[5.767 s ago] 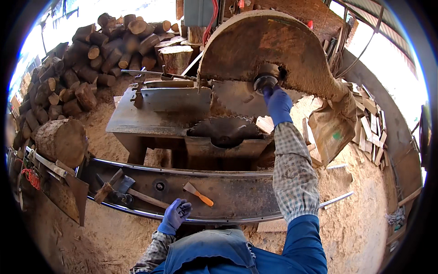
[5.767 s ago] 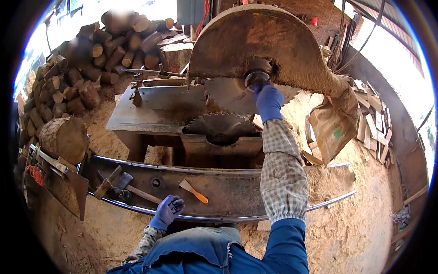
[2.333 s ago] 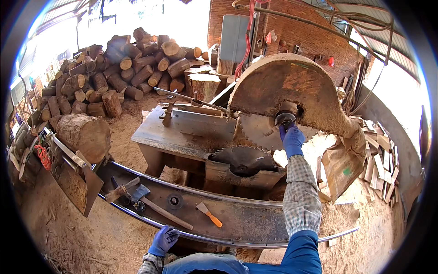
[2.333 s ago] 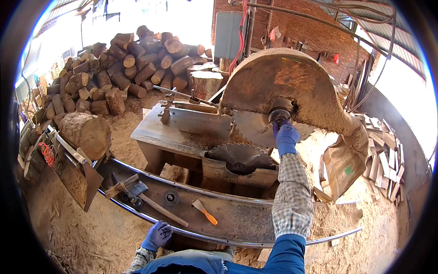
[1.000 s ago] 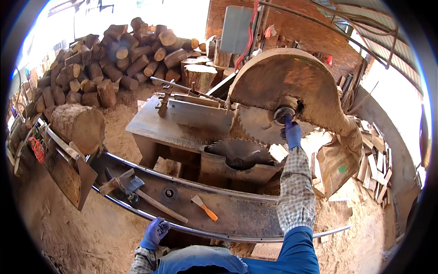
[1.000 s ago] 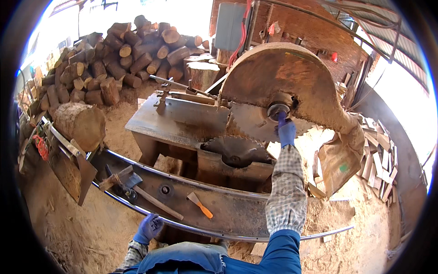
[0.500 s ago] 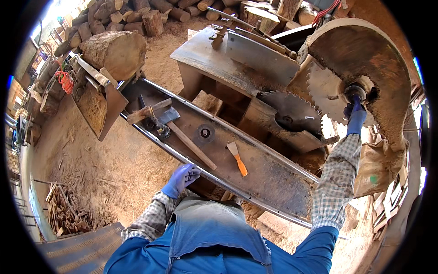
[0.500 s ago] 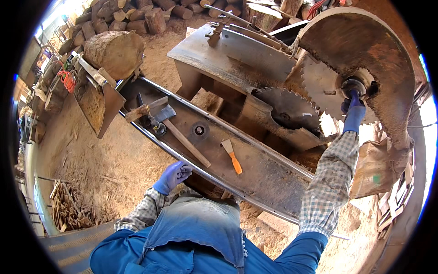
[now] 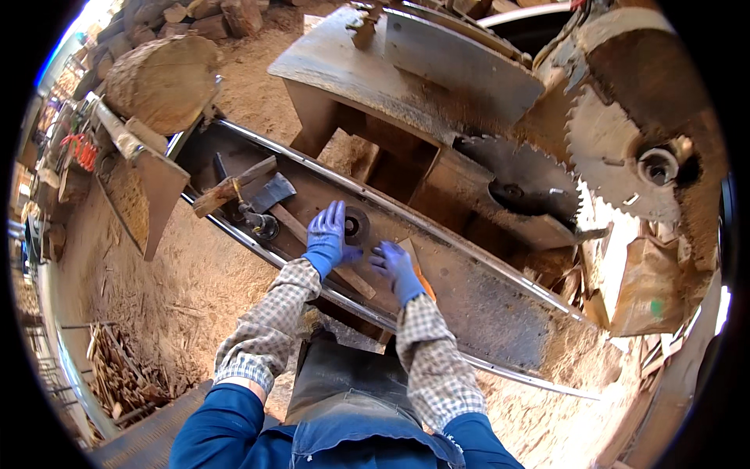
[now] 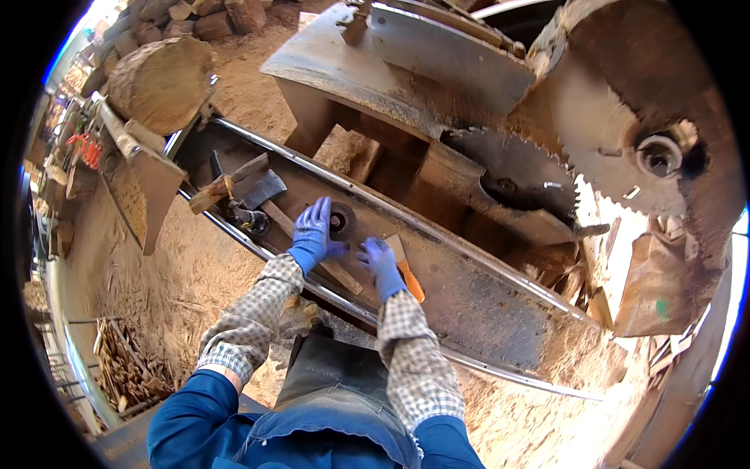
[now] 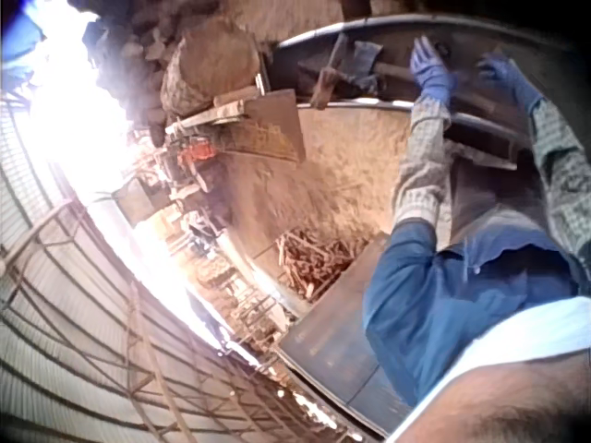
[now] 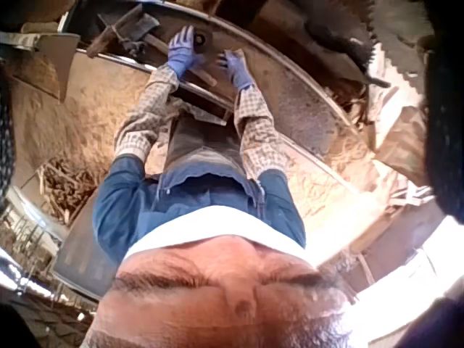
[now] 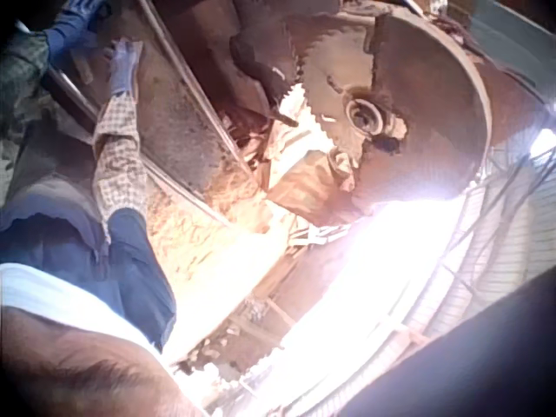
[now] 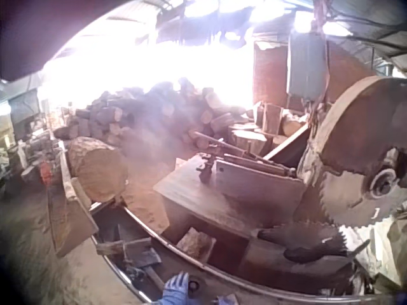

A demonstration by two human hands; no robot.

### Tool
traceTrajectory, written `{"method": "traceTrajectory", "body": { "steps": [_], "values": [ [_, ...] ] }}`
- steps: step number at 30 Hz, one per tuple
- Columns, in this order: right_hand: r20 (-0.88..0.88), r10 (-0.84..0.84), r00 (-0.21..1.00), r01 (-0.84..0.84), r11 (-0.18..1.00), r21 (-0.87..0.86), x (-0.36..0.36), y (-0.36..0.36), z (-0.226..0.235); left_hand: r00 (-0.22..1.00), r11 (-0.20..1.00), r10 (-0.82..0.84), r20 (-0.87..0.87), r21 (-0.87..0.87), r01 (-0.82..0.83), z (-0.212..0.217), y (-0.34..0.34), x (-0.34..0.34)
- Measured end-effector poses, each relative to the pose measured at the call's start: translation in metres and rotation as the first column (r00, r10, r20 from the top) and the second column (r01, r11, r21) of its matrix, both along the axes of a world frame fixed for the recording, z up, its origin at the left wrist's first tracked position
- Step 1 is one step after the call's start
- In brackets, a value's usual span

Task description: The person walks through a sawmill workshop and approaches a large industrial saw. They use a screwdriver to remove a nut from the saw's spindle, then lift a large circular saw blade and mount it onto the spindle. The person secures the blade with a washer and nut, tightening it by hand and then using a wrench to ensure it is firmly attached.

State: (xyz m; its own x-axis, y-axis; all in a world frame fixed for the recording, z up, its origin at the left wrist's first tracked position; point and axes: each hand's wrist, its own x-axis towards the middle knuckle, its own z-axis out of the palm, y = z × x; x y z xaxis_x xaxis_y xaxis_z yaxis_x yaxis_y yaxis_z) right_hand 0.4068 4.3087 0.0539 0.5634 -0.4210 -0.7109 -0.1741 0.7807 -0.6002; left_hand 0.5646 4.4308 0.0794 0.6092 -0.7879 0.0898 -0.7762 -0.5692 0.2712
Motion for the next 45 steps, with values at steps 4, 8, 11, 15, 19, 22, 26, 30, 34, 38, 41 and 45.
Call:
{"method": "traceTrajectory", "body": {
  "steps": [4, 8, 11, 15, 19, 22, 26, 30, 34, 38, 41, 45],
  "values": [
    [0.103, -0.057, 0.993, 0.063, 0.996, -0.056, 0.041, 0.002, -0.061, 0.971, 0.988, -0.069, -0.229, 0.12, 0.098, 0.009, -0.034, 0.013],
    [0.226, -0.074, 0.971, 0.014, 0.967, 0.253, 0.06, 0.01, -0.055, 0.929, 0.993, -0.014, -0.37, 0.102, 0.056, 0.007, -0.031, 0.039],
    [0.208, -0.243, 0.948, 0.112, 0.862, 0.495, 0.066, 0.012, -0.041, 0.907, 0.992, 0.022, -0.42, 0.124, 0.033, 0.006, -0.026, 0.056],
    [0.284, -0.198, 0.938, 0.114, 0.951, 0.287, 0.081, 0.019, -0.056, 0.904, 0.973, 0.095, -0.417, 0.232, 0.004, 0.007, -0.049, 0.057],
    [0.154, -0.13, 0.979, 0.094, 0.97, 0.225, 0.072, 0.02, -0.051, 0.634, 0.984, 0.051, -0.772, 0.146, 0.099, -0.001, -0.042, 0.068],
    [0.206, -0.11, 0.972, 0.151, 0.969, -0.196, 0.033, 0.029, -0.053, 0.246, 1.0, 0.013, -0.969, 0.017, 0.012, 0.012, -0.039, 0.035],
    [0.275, -0.138, 0.951, 0.104, 0.986, 0.133, -0.023, 0.021, -0.016, -0.068, 0.992, -0.083, -0.994, -0.076, -0.096, 0.02, -0.023, -0.001],
    [0.369, -0.262, 0.892, 0.205, 0.961, 0.186, -0.07, -0.008, 0.003, -0.121, 0.999, -0.048, -0.992, -0.049, 0.006, 0.033, -0.075, -0.045],
    [0.497, -0.409, 0.765, 0.363, 0.912, 0.192, -0.112, -0.066, 0.013, 0.028, 0.968, -0.248, -0.968, -0.247, 0.041, 0.043, -0.161, -0.098],
    [0.549, -0.496, 0.672, 0.524, 0.843, 0.12, -0.136, -0.157, 0.004, 0.295, 0.957, -0.291, -0.91, -0.271, 0.106, 0.039, -0.269, -0.14],
    [0.549, -0.59, 0.592, 0.59, 0.781, 0.203, -0.145, -0.215, 0.003, 0.493, 0.952, -0.288, -0.821, -0.188, 0.243, 0.038, -0.345, -0.16],
    [0.53, -0.625, 0.573, 0.588, 0.764, 0.266, -0.149, -0.258, -0.018, 0.573, 0.952, -0.232, -0.786, -0.062, 0.3, 0.0, -0.408, -0.158]
  ]
}}
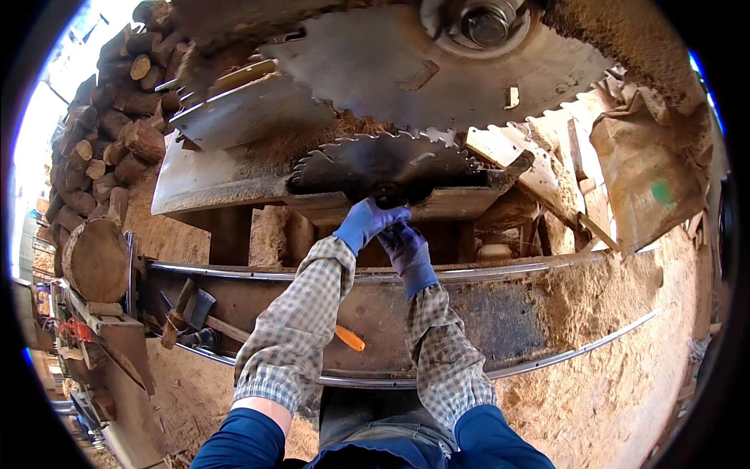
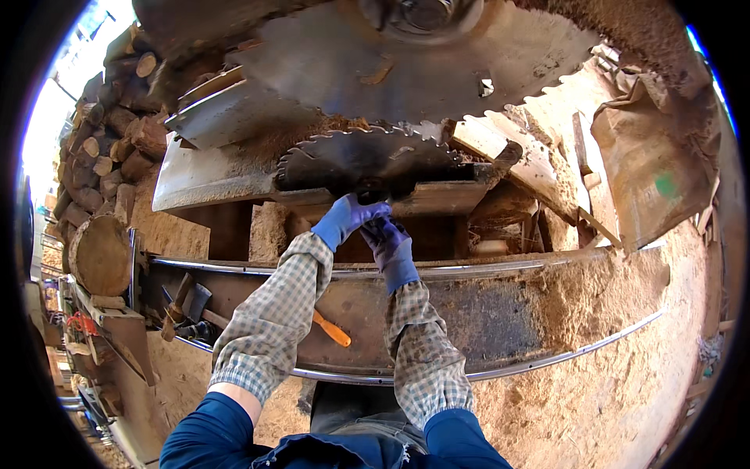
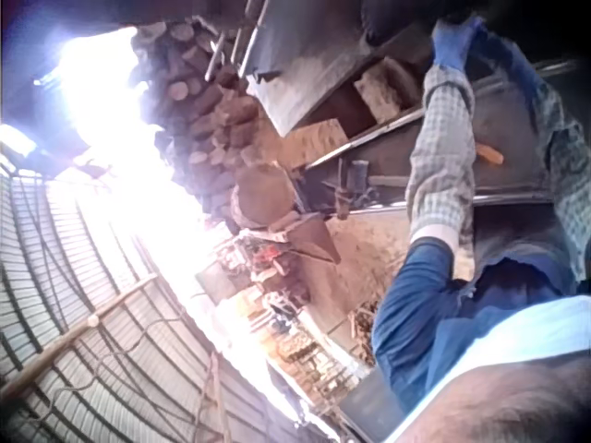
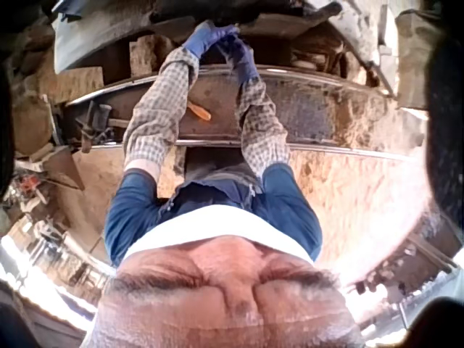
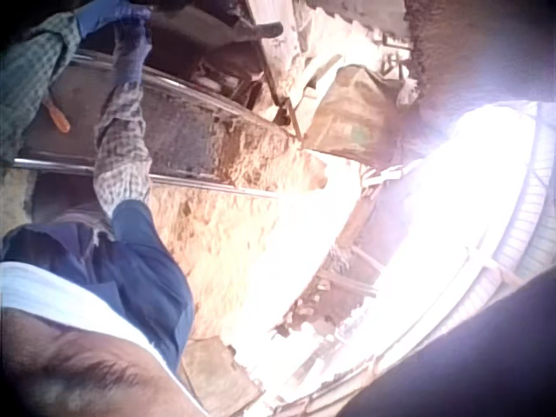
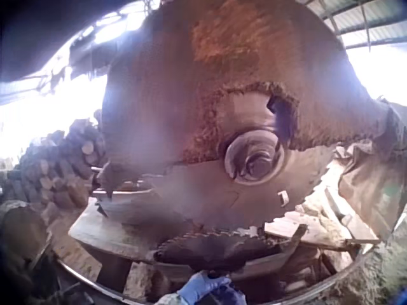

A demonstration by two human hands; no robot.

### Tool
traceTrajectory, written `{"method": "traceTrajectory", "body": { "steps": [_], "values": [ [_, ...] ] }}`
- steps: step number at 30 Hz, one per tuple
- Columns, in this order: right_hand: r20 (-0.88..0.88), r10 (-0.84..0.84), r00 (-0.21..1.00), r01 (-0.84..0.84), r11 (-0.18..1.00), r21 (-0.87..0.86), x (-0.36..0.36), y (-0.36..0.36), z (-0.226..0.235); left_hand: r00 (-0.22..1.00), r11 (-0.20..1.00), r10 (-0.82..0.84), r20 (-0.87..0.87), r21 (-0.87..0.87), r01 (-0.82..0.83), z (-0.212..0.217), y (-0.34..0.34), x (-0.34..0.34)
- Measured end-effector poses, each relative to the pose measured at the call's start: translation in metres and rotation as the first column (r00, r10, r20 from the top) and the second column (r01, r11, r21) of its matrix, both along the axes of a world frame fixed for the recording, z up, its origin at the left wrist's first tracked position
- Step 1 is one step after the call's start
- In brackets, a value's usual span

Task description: The person walks through a sawmill workshop and approaches a large industrial saw. They use a screwdriver to remove a nut from the saw's spindle, then lift a large circular saw blade and mount it onto the spindle. The person secures the blade with a washer and nut, tightening it by hand and then using a wrench to ensure it is firmly attached.

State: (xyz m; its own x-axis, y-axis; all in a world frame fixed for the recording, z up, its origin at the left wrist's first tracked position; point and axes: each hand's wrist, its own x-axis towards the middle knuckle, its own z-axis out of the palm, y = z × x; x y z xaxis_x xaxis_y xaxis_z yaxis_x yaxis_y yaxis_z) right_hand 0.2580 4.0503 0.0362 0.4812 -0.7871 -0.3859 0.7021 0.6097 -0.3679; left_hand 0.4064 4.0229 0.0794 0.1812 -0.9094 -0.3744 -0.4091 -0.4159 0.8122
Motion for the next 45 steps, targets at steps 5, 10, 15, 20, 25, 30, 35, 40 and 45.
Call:
{"method": "traceTrajectory", "body": {
  "steps": [5, 10, 15, 20, 25, 30, 35, 40, 45],
  "values": [
    [0.007, -0.042, 0.999, 0.041, 0.993, 0.115, 0.009, -0.021, -0.011, 1.0, 0.968, 0.016, 0.012, 0.249, -0.019, -0.013, -0.036, 0.006],
    [-0.079, -0.154, 0.985, 0.163, 0.979, 0.125, 0.009, -0.035, -0.015, 0.999, 0.937, -0.031, 0.022, 0.348, 0.022, 0.03, -0.061, -0.016],
    [-0.189, -0.197, 0.962, 0.211, 0.976, 0.056, 0.03, -0.024, 0.018, 0.804, 0.939, 0.338, -0.489, 0.122, -0.321, 0.021, -0.027, -0.006],
    [-0.244, -0.341, 0.908, 0.351, 0.936, 0.0, 0.035, -0.021, 0.016, 0.523, 0.735, 0.434, -0.734, -0.048, -0.676, 0.017, 0.017, -0.04],
    [-0.328, -0.386, 0.862, 0.384, 0.92, -0.072, 0.055, -0.014, 0.015, 0.595, 0.826, 0.49, -0.636, 0.12, -0.551, -0.006, 0.009, -0.026],
    [-0.38, -0.403, 0.833, 0.374, 0.915, -0.15, 0.049, -0.02, 0.005, 0.471, 0.83, 0.508, -0.721, 0.265, -0.491, 0.007, -0.007, -0.025],
    [-0.074, -0.224, 0.972, 0.231, 0.969, 0.093, 0.047, -0.022, -0.005, 0.432, 0.824, 0.451, -0.781, 0.178, -0.538, -0.014, 0.0, -0.011],
    [-0.048, -0.296, 0.954, 0.299, 0.948, 0.109, 0.048, -0.028, -0.023, 0.519, 0.854, 0.507, -0.688, 0.32, -0.41, 0.017, -0.011, -0.011],
    [-0.34, -0.348, 0.873, 0.308, 0.937, -0.167, 0.073, -0.012, -0.013, 0.546, 0.879, 0.45, -0.707, 0.241, -0.412, 0.006, -0.009, -0.008]
  ]
}}
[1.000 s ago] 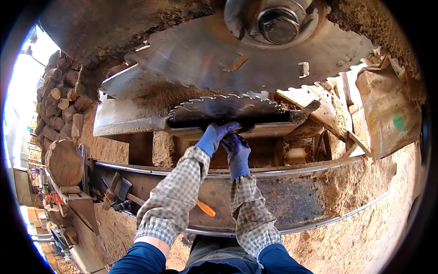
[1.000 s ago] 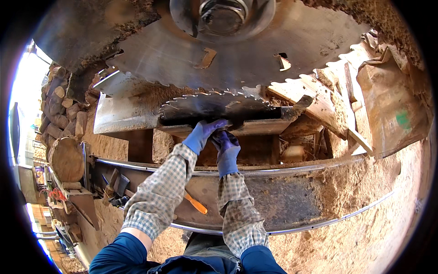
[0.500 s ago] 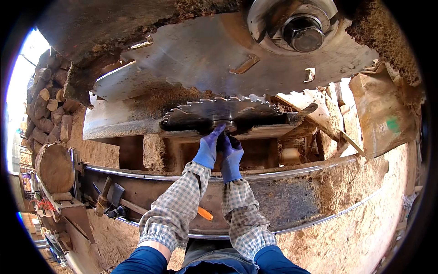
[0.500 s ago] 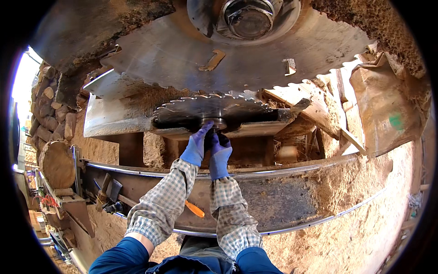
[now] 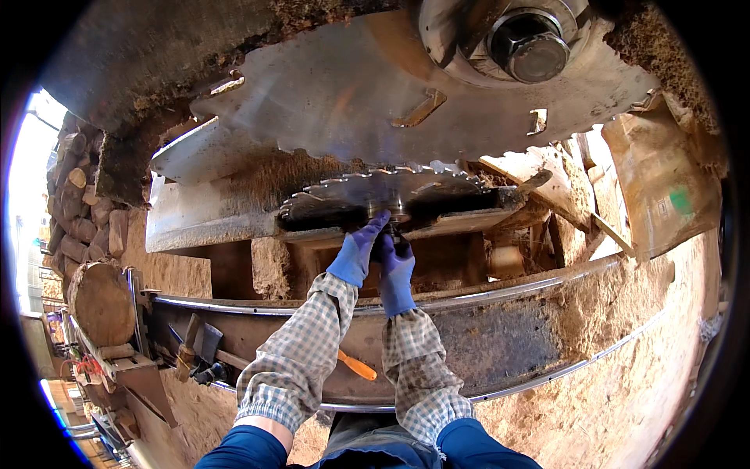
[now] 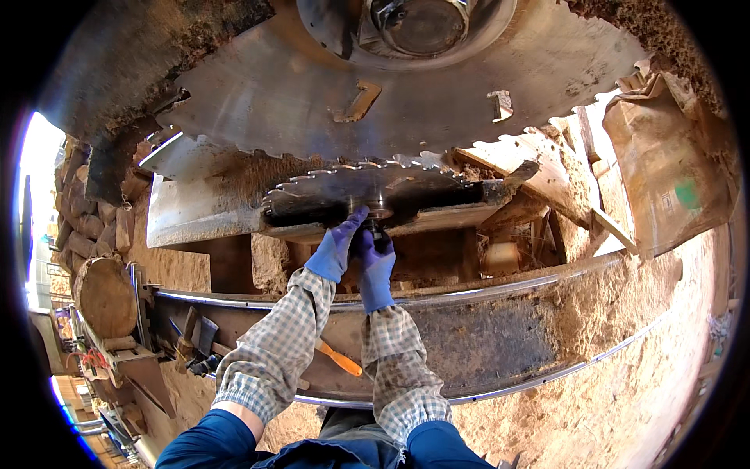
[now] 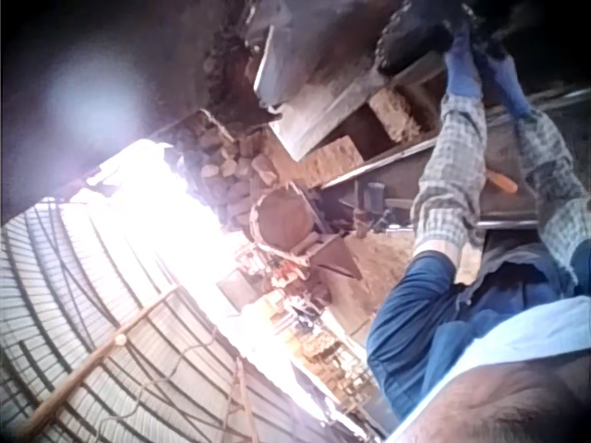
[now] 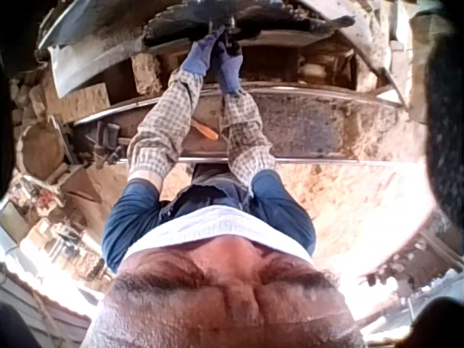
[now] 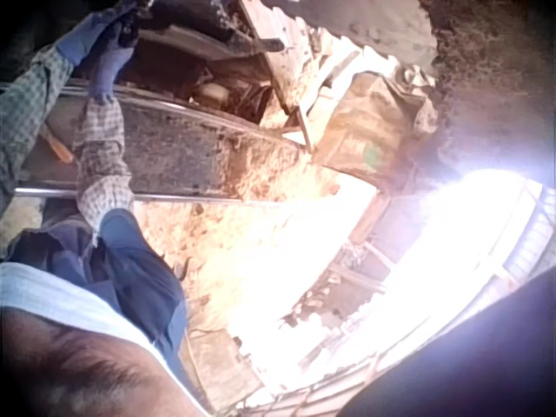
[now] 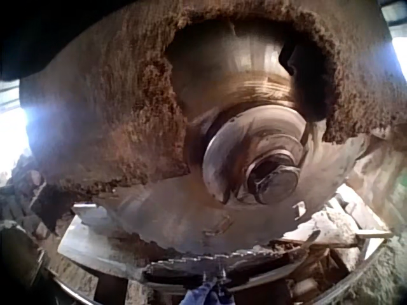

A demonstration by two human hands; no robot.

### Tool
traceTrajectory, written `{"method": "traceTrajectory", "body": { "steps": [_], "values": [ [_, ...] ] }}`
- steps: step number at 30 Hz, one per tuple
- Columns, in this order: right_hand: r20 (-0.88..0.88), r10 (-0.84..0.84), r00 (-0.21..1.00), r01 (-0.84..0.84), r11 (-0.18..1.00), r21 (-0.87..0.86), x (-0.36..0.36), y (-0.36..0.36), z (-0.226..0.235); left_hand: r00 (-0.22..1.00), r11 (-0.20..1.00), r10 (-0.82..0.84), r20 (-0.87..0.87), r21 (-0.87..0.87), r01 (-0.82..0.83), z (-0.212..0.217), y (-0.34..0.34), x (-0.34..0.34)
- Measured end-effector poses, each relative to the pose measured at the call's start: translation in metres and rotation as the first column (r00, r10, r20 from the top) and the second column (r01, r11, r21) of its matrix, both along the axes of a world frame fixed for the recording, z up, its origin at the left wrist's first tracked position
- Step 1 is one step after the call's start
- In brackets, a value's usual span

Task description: The person walks through a sawmill workshop and approaches a large industrial saw. They use a screwdriver to remove a nut from the saw's spindle, then lift a large circular saw blade and mount it onto the spindle. The person secures the blade with a washer and nut, tightening it by hand and then using a wrench to ensure it is firmly attached.

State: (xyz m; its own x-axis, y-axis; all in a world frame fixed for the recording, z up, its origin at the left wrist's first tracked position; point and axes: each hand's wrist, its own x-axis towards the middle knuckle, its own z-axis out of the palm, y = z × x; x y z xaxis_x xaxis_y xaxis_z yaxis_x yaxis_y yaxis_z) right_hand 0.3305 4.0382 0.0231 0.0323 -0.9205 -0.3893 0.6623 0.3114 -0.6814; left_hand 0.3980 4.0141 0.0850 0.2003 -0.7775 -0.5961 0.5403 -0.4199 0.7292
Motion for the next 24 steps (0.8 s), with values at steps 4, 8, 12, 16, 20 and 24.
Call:
{"method": "traceTrajectory", "body": {
  "steps": [4, 8, 12, 16, 20, 24],
  "values": [
    [0.648, 0.136, 0.749, -0.288, 0.948, 0.134, -0.017, 0.002, 0.006, 0.976, 0.917, -0.212, -0.053, 0.334, 0.217, 0.017, -0.005, 0.028],
    [0.123, 0.16, 0.979, -0.17, 0.982, 0.077, -0.014, 0.004, 0.001, 0.991, 0.994, -0.074, 0.111, 0.087, 0.064, 0.026, -0.003, 0.01],
    [0.123, 0.005, 0.992, -0.021, 0.992, 0.127, -0.011, -0.003, 0.006, 0.984, 0.991, -0.124, 0.127, 0.059, 0.118, 0.015, -0.003, 0.013],
    [0.887, 0.103, 0.451, -0.161, 0.986, -0.032, -0.018, -0.005, 0.006, 0.953, 0.975, -0.219, 0.211, 0.087, 0.205, 0.021, 0.004, 0.013],
    [-0.06, 0.093, 0.994, -0.084, 0.985, 0.15, -0.018, -0.002, 0.029, 0.809, 0.974, 0.088, 0.581, -0.221, 0.053, -0.005, 0.08, 0.027],
    [0.298, -0.025, 0.954, -0.01, 0.993, 0.115, -0.014, -0.012, 0.005, 0.058, 0.962, -0.099, 0.993, 0.081, 0.261, -0.027, 0.144, 0.095]
  ]
}}
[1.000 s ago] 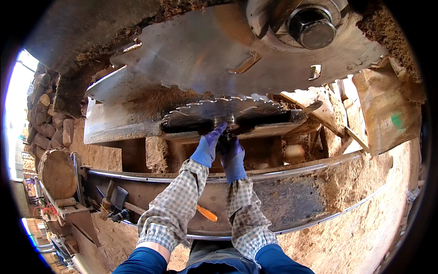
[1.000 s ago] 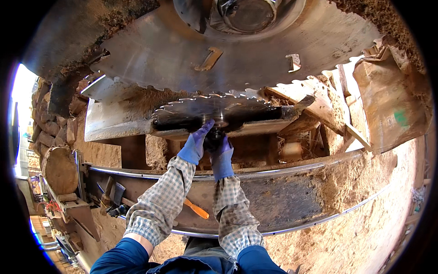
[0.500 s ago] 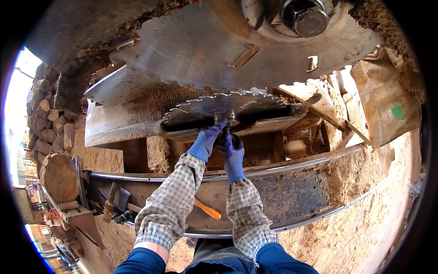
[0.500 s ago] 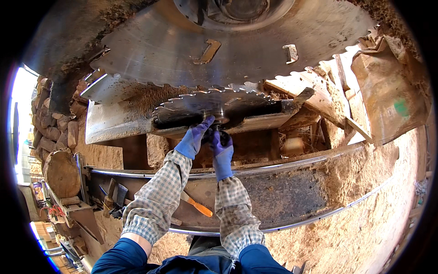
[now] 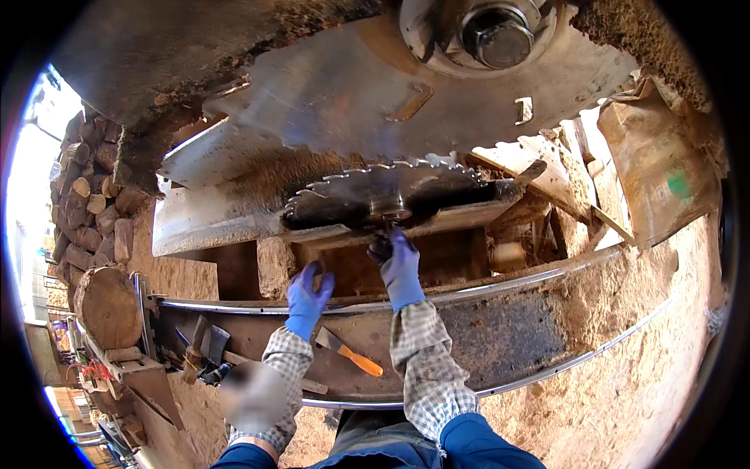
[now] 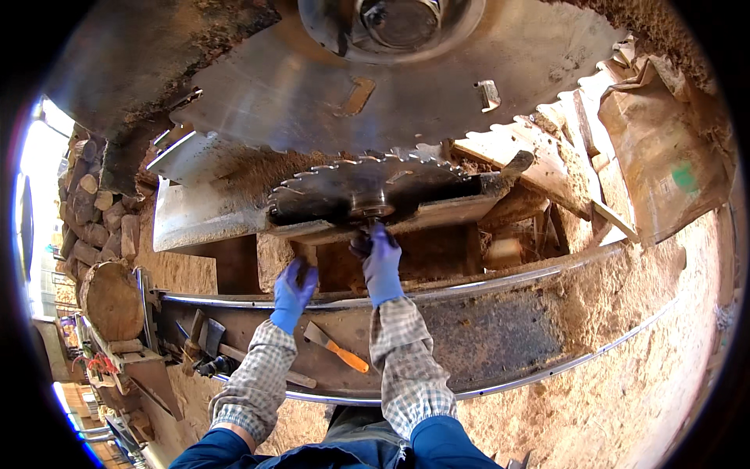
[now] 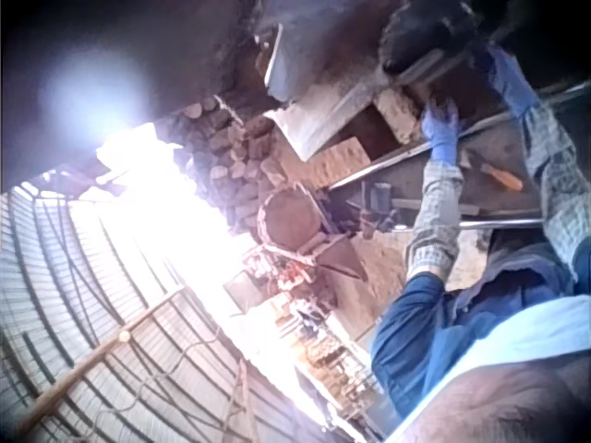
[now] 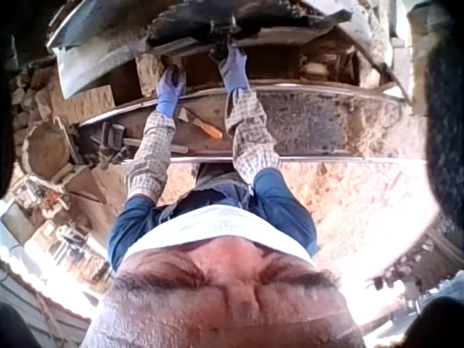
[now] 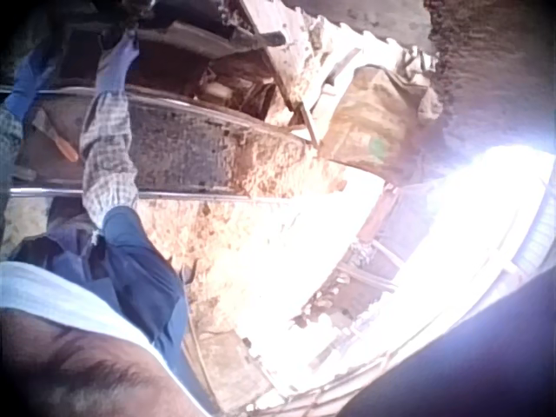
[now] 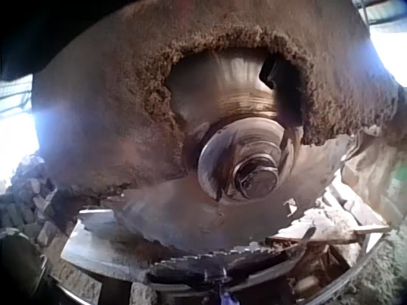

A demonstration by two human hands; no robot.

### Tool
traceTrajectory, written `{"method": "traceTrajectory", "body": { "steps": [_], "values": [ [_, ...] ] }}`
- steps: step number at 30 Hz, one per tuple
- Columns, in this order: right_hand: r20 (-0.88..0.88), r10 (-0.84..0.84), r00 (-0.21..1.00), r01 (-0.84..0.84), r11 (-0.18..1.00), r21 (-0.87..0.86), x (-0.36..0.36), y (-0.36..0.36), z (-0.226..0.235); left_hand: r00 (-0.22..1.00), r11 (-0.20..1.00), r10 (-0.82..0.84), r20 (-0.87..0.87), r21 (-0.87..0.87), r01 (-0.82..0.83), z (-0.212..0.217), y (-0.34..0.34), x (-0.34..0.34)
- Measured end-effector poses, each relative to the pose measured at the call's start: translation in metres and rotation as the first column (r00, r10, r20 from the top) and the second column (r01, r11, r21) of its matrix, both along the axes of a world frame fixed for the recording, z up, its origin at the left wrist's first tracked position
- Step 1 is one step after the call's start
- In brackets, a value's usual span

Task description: The person walks through a sawmill workshop and approaches a large industrial saw. They use a screwdriver to remove a nut from the saw's spindle, then lift a large circular saw blade and mount it onto the spindle. The person secures the blade with a washer and nut, tightening it by hand and then using a wrench to ensure it is firmly attached.

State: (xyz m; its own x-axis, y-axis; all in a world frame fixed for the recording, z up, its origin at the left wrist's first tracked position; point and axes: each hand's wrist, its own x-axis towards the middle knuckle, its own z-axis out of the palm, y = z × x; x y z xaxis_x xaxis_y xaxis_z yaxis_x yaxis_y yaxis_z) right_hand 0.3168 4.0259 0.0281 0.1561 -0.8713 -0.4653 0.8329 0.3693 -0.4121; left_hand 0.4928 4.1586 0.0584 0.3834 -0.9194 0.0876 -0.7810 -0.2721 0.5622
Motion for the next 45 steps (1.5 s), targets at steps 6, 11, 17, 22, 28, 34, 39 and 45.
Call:
{"method": "traceTrajectory", "body": {
  "steps": [6, 11, 17, 22, 28, 34, 39, 45],
  "values": [
    [-0.613, -0.207, 0.762, 0.061, 0.966, -0.251, 0.02, 0.01, 0.017, 0.972, 0.951, 0.219, 0.091, 0.203, -0.233, -0.043, 0.049, 0.05],
    [0.104, 0.104, 0.989, -0.118, 0.983, 0.138, 0.001, 0.006, 0.002, 0.949, 0.911, 0.236, 0.207, 0.294, -0.291, -0.026, 0.039, 0.038],
    [-0.807, -0.282, 0.519, -0.018, 0.94, -0.34, 0.022, 0.005, 0.0, 0.961, 0.929, 0.216, 0.17, 0.268, -0.256, -0.019, 0.032, 0.035],
    [0.489, 0.167, 0.856, -0.22, 0.974, 0.052, 0.002, 0.007, 0.006, 0.95, 0.899, 0.247, 0.19, 0.321, -0.298, -0.019, 0.044, 0.038],
    [-0.31, -0.121, 0.943, 0.136, 0.99, 0.026, 0.015, -0.001, 0.008, 0.963, 0.925, 0.213, 0.168, 0.284, -0.254, -0.02, 0.037, 0.038],
    [-0.84, -0.316, 0.442, 0.052, 0.943, -0.327, 0.031, 0.005, 0.023, 0.964, 0.917, 0.206, 0.17, 0.31, -0.251, -0.021, 0.033, 0.038],
    [0.019, -0.037, 0.999, 0.031, 0.962, 0.27, 0.022, -0.006, 0.027, 0.966, 0.916, 0.192, 0.176, 0.322, -0.241, -0.018, 0.041, 0.04],
    [-0.79, -0.388, 0.475, 0.044, 0.907, -0.419, 0.034, 0.003, -0.006, 0.973, 0.931, 0.193, 0.131, 0.289, -0.223, -0.017, 0.034, 0.039]
  ]
}}
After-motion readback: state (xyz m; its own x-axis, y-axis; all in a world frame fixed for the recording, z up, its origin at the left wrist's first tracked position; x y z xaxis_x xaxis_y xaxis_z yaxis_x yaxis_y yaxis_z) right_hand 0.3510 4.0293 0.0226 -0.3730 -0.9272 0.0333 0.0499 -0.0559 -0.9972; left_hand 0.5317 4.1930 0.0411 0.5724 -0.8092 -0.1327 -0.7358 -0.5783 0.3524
